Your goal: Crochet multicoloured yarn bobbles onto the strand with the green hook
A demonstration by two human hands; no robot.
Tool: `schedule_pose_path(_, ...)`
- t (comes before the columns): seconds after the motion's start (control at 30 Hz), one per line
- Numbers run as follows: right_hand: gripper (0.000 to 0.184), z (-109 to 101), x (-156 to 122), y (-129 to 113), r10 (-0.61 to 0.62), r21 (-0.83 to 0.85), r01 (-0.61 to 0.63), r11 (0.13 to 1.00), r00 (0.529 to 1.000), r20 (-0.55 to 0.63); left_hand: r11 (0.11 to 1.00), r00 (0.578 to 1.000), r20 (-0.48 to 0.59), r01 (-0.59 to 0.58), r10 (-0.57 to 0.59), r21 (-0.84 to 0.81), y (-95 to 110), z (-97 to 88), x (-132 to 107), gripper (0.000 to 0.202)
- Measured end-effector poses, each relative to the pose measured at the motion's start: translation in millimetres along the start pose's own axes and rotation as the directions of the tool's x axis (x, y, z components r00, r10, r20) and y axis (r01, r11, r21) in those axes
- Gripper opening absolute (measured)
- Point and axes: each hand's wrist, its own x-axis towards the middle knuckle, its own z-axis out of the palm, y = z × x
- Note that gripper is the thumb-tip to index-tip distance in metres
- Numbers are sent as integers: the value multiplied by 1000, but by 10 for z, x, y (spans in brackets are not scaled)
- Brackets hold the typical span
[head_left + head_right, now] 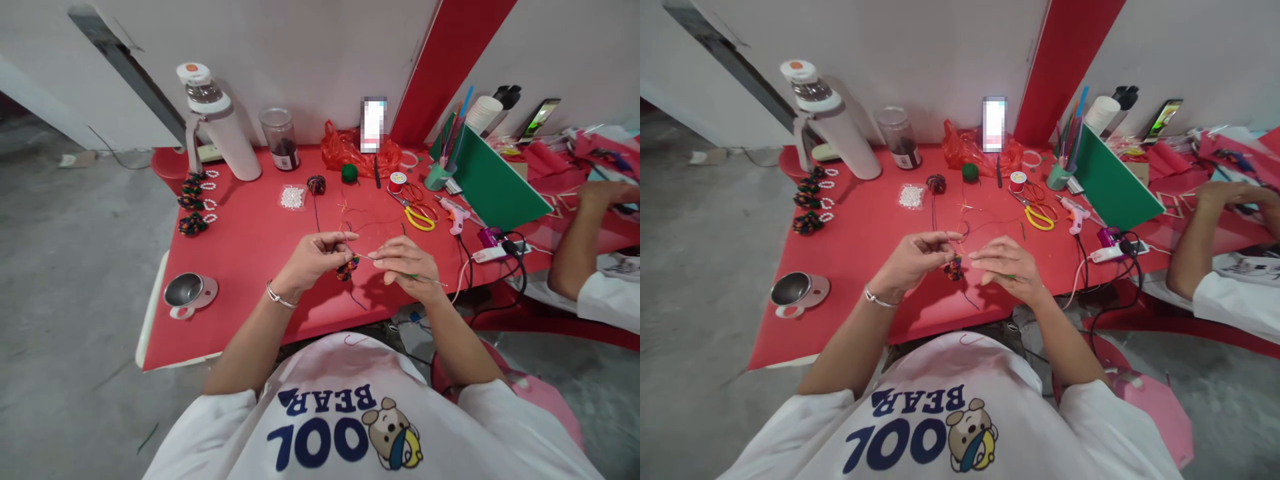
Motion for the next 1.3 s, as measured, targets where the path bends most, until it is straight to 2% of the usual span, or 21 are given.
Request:
schedule_pose_path(0.23, 30, -71, 24, -68, 18, -10, -17, 1000, 998, 57, 998, 999, 52, -5, 2, 61, 75, -25, -22, 45)
schedule_pose_path(0.33, 27, -106, 54, -96, 8, 36, -11, 999, 997, 76, 994, 997, 73, 8, -16, 110, 94, -17, -38, 47)
schedule_pose_path(0.43, 24, -124, 50, -82, 48, 121, -55, 991, 997, 67, 991, 994, 106, 3, -17, 135, 109, -7, -48, 47)
schedule_pose_path(0.5, 20, -80, 11, -47, 110, 207, -115, 972, 993, 33, 992, 991, 131, -22, 5, 126, 110, 9, -49, 46)
schedule_pose_path(0.57, 20, 33, -50, -14, 212, 304, -187, 934, 976, -50, 994, 989, 136, -66, 54, 89, 88, 45, -43, 45)
schedule_pose_path(0.63, 26, 200, -112, -7, 322, 361, -239, 901, 927, -190, 991, 988, 93, -124, 119, 48, 33, 114, -31, 48)
schedule_pose_path(0.7, 26, 381, -158, -34, 338, 225, -277, 934, 888, -311, 984, 985, -3, -173, 173, 39, -53, 214, -13, 52)
schedule_pose_path(0.8, 22, 595, -186, -97, 178, -148, -266, 953, 880, -440, 975, 959, -179, -219, 221, 31, -185, 368, 14, 54)
schedule_pose_path(0.83, 23, 640, -188, -106, 119, -233, -249, 940, 879, -463, 975, 955, -208, -220, 212, -17, -215, 403, 21, 54)
schedule_pose_path(0.9, 25, 681, -187, -93, 43, -290, -207, 935, 874, -484, 975, 967, -209, -176, 145, -137, -242, 426, 32, 54)
schedule_pose_path(0.97, 25, 658, -187, -43, 26, -235, -153, 960, 882, -471, 967, 986, -150, -101, 67, -232, -231, 387, 38, 53)
schedule_pose_path(1.03, 24, 578, -187, 20, 43, -142, -111, 984, 909, -416, 963, 996, -85, -39, 17, -266, -201, 308, 39, 53)
schedule_pose_path(1.17, 25, 349, -185, 86, 58, -57, -75, 996, 966, -252, 977, 999, -34, 16, -24, -211, -144, 164, 24, 50)
schedule_pose_path(1.3, 26, 186, -180, 61, 69, -54, -80, 995, 982, -174, 990, 999, -37, 23, -28, -140, -97, 133, 8, 46)
